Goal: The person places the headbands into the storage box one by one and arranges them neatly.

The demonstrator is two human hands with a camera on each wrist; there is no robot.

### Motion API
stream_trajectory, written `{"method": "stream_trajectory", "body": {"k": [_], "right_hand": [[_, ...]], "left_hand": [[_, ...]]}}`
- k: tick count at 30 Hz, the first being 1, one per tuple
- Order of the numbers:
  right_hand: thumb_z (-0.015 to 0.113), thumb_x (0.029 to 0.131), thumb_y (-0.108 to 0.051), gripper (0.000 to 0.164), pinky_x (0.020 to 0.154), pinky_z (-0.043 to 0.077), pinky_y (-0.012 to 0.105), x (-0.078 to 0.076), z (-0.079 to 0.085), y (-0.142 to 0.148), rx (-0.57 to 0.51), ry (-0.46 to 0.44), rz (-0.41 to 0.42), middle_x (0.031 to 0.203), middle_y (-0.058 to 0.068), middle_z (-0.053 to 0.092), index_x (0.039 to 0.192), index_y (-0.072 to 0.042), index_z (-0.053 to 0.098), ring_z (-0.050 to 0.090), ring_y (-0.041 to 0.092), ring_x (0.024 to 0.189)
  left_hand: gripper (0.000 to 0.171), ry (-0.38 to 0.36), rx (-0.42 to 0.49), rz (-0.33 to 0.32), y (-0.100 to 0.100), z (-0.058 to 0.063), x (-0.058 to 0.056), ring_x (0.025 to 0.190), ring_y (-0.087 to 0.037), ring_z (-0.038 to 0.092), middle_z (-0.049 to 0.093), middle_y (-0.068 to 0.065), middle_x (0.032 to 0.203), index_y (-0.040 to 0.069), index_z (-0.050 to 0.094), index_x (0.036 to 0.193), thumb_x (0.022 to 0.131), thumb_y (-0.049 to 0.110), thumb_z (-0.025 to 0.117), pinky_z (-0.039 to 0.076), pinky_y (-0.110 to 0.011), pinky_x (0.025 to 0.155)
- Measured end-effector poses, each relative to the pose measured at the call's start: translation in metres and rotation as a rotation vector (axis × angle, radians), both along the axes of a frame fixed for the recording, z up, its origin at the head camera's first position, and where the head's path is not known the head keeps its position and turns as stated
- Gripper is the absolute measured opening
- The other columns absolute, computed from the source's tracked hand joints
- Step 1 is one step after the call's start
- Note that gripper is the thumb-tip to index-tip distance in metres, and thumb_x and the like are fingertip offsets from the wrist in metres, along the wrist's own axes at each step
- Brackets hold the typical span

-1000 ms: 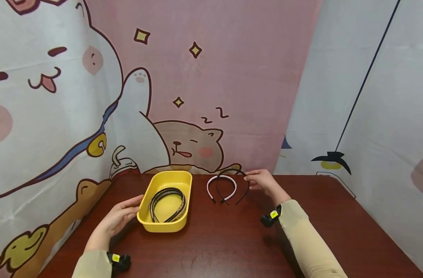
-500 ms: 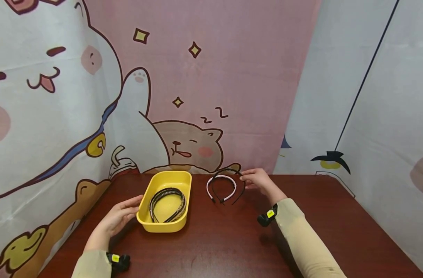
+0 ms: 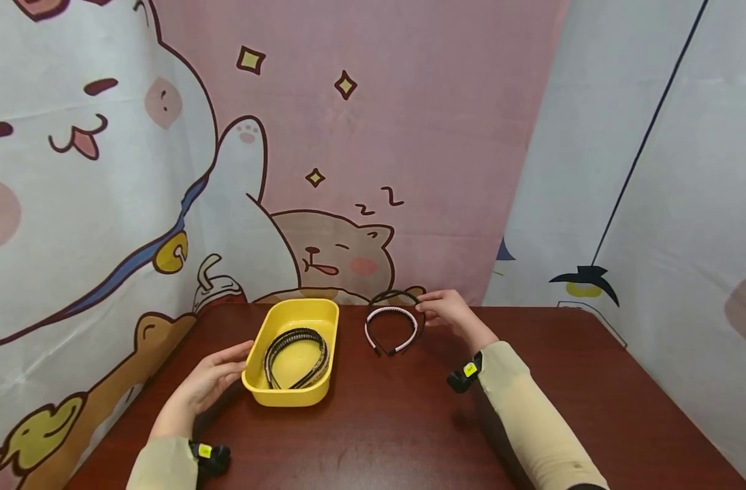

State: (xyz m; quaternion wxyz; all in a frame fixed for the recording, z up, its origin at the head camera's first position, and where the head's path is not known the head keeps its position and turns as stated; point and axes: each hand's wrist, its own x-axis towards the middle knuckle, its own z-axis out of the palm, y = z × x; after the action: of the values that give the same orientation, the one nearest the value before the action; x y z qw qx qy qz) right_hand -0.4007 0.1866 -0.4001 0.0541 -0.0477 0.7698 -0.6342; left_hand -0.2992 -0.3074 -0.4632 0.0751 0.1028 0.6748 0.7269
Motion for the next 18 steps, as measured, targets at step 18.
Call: {"method": "stream_trajectory", "body": {"k": [18], "right_hand": [[0.066,0.086,-0.002,0.041,0.061,0.057,0.032,-0.005,0.007,-0.019,-0.009,0.016,0.056,0.086,0.012,0.066,0.122,0.015,0.057,0.062,0.015,0.066]], "left_hand": [[0.058,0.022,-0.008,-0.032,-0.001,0.001,-0.001,0.114,-0.01,0.059,0.051,-0.011,0.138,-0.011,0.027,0.146,0.096,-0.001,0.054,0.048,-0.025,0.093]]}}
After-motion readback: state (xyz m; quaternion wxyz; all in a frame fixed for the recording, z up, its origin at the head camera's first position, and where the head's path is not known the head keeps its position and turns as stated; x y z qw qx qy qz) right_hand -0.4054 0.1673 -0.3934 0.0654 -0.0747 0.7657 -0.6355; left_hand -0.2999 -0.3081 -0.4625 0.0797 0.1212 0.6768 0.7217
